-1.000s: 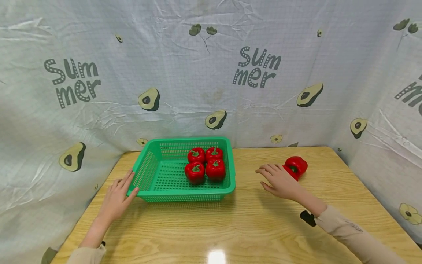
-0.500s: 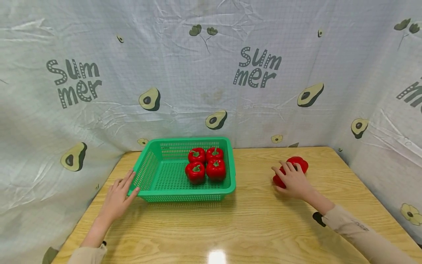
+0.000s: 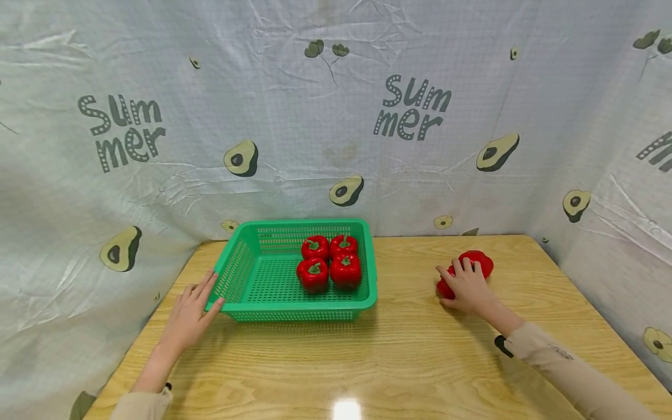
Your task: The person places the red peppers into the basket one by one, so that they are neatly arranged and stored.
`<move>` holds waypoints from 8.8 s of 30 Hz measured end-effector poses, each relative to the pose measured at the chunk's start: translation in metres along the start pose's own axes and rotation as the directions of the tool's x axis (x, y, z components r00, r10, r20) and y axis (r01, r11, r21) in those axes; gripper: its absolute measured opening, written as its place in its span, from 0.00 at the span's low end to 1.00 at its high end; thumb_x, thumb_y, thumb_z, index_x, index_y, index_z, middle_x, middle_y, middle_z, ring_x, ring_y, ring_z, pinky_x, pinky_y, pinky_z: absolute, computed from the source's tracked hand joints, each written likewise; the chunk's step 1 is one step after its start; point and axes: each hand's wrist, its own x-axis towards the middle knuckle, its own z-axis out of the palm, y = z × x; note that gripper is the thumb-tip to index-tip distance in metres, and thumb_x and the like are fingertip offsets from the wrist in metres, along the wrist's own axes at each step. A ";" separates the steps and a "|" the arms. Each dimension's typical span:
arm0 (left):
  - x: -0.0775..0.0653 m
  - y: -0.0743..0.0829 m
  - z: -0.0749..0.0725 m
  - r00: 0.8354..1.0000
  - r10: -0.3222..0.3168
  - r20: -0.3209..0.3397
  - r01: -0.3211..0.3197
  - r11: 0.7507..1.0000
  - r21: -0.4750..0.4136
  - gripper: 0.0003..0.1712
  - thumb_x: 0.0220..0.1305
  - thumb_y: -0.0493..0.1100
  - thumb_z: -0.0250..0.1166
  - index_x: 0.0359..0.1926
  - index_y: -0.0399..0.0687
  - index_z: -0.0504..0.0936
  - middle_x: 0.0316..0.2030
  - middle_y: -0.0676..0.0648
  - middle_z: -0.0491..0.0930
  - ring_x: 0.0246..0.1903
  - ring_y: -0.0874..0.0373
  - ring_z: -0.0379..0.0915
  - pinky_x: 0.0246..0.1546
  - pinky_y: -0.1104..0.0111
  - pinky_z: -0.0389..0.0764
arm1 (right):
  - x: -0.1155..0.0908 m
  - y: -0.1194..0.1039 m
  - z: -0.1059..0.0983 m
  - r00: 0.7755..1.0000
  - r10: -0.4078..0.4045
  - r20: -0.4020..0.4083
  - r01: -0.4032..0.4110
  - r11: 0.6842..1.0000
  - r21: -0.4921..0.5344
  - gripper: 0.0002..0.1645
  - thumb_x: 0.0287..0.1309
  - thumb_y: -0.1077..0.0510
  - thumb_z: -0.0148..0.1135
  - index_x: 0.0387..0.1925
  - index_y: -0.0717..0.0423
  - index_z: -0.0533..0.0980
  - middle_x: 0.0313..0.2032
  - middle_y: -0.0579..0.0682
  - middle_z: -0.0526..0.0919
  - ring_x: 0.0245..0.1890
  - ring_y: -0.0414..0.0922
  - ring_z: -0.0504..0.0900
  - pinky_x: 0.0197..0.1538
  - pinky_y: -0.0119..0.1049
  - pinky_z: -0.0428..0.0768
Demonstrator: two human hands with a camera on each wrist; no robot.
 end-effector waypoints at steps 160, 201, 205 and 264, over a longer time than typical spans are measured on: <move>0.004 -0.006 0.001 1.000 -0.023 0.017 0.023 1.000 0.002 0.33 0.63 0.47 0.53 0.66 0.39 0.56 0.65 0.37 0.57 0.53 0.37 0.60 0.49 0.44 0.60 | 0.250 -0.239 -0.059 0.958 -0.269 0.102 0.253 0.956 0.146 0.44 0.56 0.35 0.48 0.68 0.47 0.48 0.65 0.55 0.55 0.63 0.51 0.57 0.62 0.55 0.56; 0.002 -0.007 0.001 1.000 -0.005 -0.012 0.005 1.000 -0.017 0.32 0.65 0.50 0.50 0.65 0.37 0.57 0.64 0.36 0.57 0.51 0.36 0.61 0.48 0.44 0.61 | 0.259 -0.252 -0.047 0.905 -0.268 0.330 0.149 0.927 0.345 0.27 0.61 0.51 0.49 0.61 0.27 0.60 0.69 0.51 0.49 0.66 0.52 0.55 0.66 0.56 0.46; 0.002 -0.007 0.001 1.000 -0.010 -0.003 0.010 1.000 -0.019 0.33 0.65 0.51 0.49 0.65 0.38 0.56 0.65 0.37 0.56 0.52 0.37 0.60 0.49 0.44 0.60 | 0.258 -0.249 -0.048 0.903 -0.267 0.335 0.144 0.925 0.351 0.27 0.62 0.49 0.47 0.62 0.27 0.59 0.69 0.52 0.49 0.66 0.53 0.55 0.65 0.56 0.46; 0.000 -0.004 0.005 1.000 0.014 -0.025 -0.015 0.999 -0.039 0.32 0.65 0.48 0.50 0.65 0.37 0.57 0.63 0.34 0.58 0.49 0.37 0.61 0.43 0.45 0.62 | 0.071 -0.106 -0.098 0.830 -0.483 -0.279 0.539 0.823 0.177 0.28 0.51 0.54 0.61 0.56 0.50 0.70 0.51 0.48 0.76 0.50 0.45 0.73 0.54 0.49 0.66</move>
